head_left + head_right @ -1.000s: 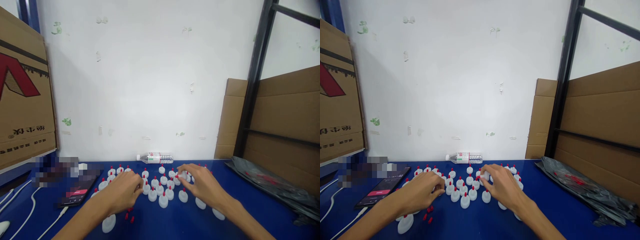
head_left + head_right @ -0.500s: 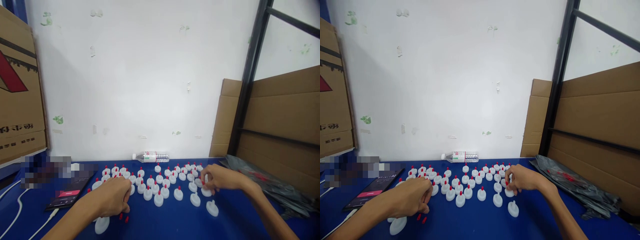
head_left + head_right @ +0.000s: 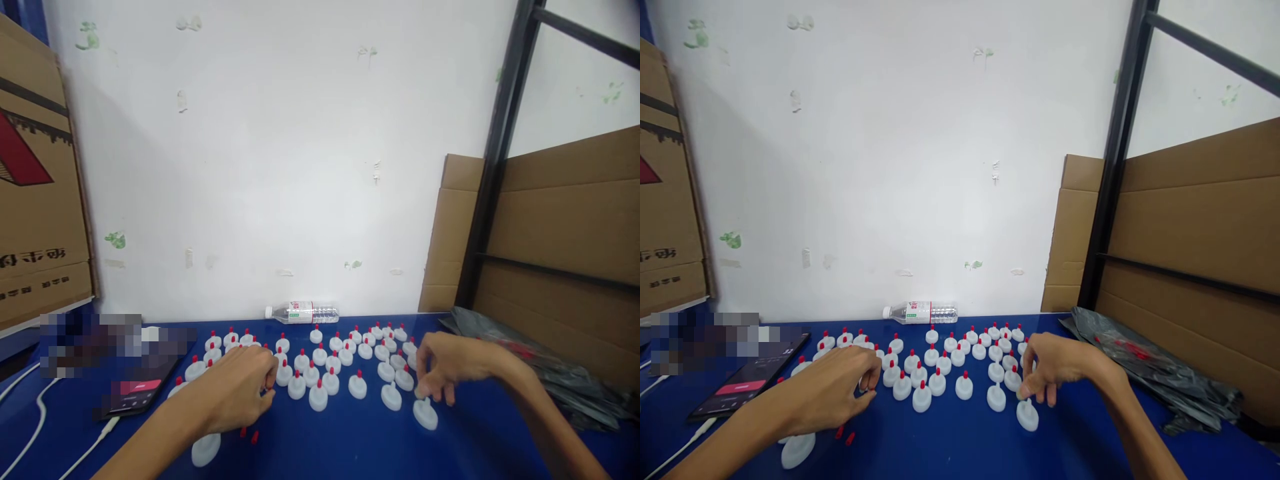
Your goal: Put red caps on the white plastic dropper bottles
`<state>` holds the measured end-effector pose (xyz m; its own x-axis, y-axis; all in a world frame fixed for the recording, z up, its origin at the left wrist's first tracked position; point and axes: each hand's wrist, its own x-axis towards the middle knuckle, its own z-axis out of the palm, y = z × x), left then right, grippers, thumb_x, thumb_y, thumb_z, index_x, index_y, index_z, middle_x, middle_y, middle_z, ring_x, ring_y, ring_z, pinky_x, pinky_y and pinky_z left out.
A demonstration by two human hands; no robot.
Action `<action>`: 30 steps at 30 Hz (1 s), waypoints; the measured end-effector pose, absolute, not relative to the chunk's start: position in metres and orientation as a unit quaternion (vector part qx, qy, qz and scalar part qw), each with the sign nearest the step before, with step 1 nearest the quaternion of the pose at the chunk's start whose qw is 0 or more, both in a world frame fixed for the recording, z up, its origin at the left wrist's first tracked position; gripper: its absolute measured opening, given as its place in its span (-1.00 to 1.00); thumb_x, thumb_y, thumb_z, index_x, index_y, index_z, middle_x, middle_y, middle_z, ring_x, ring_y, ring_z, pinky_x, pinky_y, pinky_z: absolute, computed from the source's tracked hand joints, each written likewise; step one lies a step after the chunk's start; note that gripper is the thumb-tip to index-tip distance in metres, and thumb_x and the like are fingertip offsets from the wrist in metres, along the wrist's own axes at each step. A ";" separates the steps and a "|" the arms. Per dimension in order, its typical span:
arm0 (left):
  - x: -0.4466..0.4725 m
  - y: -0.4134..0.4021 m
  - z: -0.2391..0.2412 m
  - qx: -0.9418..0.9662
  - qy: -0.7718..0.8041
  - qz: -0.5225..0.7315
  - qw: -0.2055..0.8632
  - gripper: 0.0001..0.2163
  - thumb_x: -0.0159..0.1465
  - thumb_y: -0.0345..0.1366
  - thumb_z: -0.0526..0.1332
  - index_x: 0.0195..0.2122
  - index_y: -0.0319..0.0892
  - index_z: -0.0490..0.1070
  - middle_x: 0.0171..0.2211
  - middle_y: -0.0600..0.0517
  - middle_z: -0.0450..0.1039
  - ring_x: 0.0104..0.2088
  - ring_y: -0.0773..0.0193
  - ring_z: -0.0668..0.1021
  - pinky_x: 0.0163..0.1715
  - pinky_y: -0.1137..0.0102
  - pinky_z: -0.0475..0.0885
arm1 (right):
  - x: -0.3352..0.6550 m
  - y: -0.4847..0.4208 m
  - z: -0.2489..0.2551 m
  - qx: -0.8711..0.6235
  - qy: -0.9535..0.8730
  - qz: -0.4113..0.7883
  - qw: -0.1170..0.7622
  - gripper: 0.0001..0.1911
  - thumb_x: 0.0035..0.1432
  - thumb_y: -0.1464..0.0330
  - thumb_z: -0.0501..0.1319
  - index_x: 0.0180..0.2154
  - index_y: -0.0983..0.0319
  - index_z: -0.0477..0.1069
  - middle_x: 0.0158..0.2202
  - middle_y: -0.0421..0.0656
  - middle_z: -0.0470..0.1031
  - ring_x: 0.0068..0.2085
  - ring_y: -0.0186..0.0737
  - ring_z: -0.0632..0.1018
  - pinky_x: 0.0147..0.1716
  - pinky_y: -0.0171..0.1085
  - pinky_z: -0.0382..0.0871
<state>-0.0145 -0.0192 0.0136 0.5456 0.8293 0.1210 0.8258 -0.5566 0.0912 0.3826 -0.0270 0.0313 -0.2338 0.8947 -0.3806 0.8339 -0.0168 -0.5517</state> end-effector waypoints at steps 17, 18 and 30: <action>-0.004 -0.023 0.014 0.883 0.457 0.103 -0.012 -0.96 0.13 -0.38 0.12 -0.42 -0.10 0.27 -0.40 0.05 0.47 -0.41 0.18 0.48 -0.44 0.37 0.19 | 0.342 -0.054 0.035 -0.628 -0.770 0.062 0.090 -0.83 -0.04 0.35 0.39 -0.31 0.09 0.60 -0.39 -0.20 0.63 -0.38 -0.08 0.64 -0.47 -0.32 0.33; -0.003 -0.025 0.016 0.881 0.462 0.101 -0.004 -0.96 0.13 -0.39 0.12 -0.42 -0.10 0.27 -0.40 0.05 0.47 -0.41 0.18 0.48 -0.44 0.38 0.19 | 0.344 -0.052 0.036 -0.605 -0.784 0.060 0.122 -0.84 0.03 0.28 0.38 -0.27 0.08 0.60 -0.36 -0.20 0.63 -0.35 -0.08 0.63 -0.45 -0.32 0.34; 0.001 -0.020 0.006 0.895 0.428 0.123 0.015 -0.91 0.24 -0.45 0.08 -0.35 -0.12 0.28 -0.32 0.04 0.48 -0.36 0.21 0.49 -0.42 0.40 0.20 | 0.277 -0.044 0.009 -0.418 -0.839 0.017 0.349 -0.74 0.38 0.22 0.17 0.04 0.12 0.44 -0.11 -0.14 0.55 -0.29 -0.21 0.57 -0.33 -0.30 0.45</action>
<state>0.0010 -0.0197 0.0062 0.6039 0.7698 0.2065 0.7624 -0.6335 0.1319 0.2772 -0.0437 0.0093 -0.4071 0.7137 0.5700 0.6894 0.6495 -0.3208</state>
